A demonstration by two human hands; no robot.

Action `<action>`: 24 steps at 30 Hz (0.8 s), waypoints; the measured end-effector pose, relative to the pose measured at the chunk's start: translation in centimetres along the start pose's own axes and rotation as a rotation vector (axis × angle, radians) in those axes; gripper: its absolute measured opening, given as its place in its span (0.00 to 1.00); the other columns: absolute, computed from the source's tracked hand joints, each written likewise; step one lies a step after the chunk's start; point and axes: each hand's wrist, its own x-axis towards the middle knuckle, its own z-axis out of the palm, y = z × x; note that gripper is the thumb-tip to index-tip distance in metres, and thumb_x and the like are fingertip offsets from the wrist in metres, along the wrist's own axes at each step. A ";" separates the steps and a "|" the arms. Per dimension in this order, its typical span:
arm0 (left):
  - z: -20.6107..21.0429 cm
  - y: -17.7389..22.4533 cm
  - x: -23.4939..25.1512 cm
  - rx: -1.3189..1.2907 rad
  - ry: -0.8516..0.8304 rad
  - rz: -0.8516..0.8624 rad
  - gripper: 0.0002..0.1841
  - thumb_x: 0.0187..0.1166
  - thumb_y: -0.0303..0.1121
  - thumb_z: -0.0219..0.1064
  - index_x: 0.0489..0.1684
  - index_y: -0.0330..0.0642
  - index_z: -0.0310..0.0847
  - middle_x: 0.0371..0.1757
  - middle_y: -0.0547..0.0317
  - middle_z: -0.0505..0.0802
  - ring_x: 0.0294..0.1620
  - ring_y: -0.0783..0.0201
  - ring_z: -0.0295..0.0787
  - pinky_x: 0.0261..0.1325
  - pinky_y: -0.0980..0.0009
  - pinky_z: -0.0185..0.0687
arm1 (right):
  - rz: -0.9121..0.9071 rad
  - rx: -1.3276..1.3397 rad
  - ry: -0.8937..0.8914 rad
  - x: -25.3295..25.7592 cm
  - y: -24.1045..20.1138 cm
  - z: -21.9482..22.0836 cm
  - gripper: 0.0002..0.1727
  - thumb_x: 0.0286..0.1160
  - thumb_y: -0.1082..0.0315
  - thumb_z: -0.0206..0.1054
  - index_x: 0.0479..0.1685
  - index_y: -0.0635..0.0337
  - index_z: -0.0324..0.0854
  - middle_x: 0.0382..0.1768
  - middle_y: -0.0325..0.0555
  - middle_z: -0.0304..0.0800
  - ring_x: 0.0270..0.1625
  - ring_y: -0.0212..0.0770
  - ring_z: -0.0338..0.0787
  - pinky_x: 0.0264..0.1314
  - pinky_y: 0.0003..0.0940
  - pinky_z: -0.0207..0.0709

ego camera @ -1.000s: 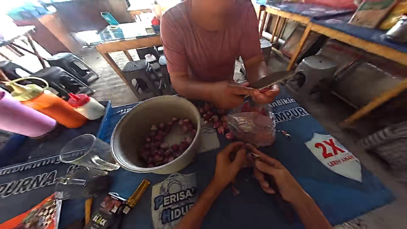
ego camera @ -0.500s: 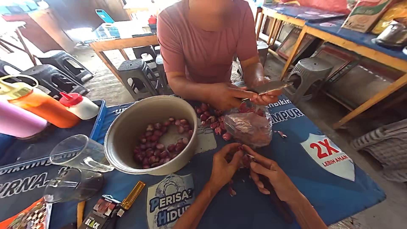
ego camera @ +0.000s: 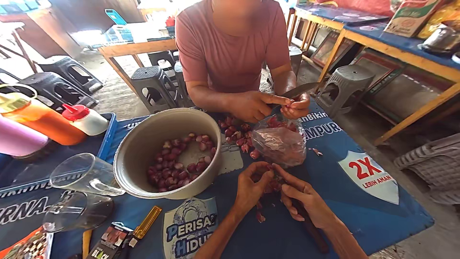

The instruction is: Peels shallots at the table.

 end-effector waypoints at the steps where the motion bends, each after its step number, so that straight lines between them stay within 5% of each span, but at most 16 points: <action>1: 0.0 0.0 0.0 0.001 0.001 -0.002 0.14 0.77 0.28 0.71 0.56 0.29 0.83 0.42 0.57 0.95 0.37 0.72 0.92 0.43 0.77 0.89 | 0.002 -0.005 0.001 0.0 0.0 0.0 0.35 0.84 0.66 0.53 0.94 0.51 0.55 0.22 0.33 0.78 0.14 0.27 0.75 0.12 0.19 0.71; 24: -0.1 0.2 0.0 -0.013 -0.042 -0.011 0.13 0.74 0.26 0.74 0.52 0.30 0.85 0.38 0.60 0.95 0.34 0.74 0.91 0.39 0.78 0.89 | 0.042 0.032 0.111 -0.1 -0.1 0.1 0.30 0.86 0.68 0.49 0.89 0.56 0.63 0.18 0.34 0.76 0.11 0.27 0.74 0.09 0.19 0.69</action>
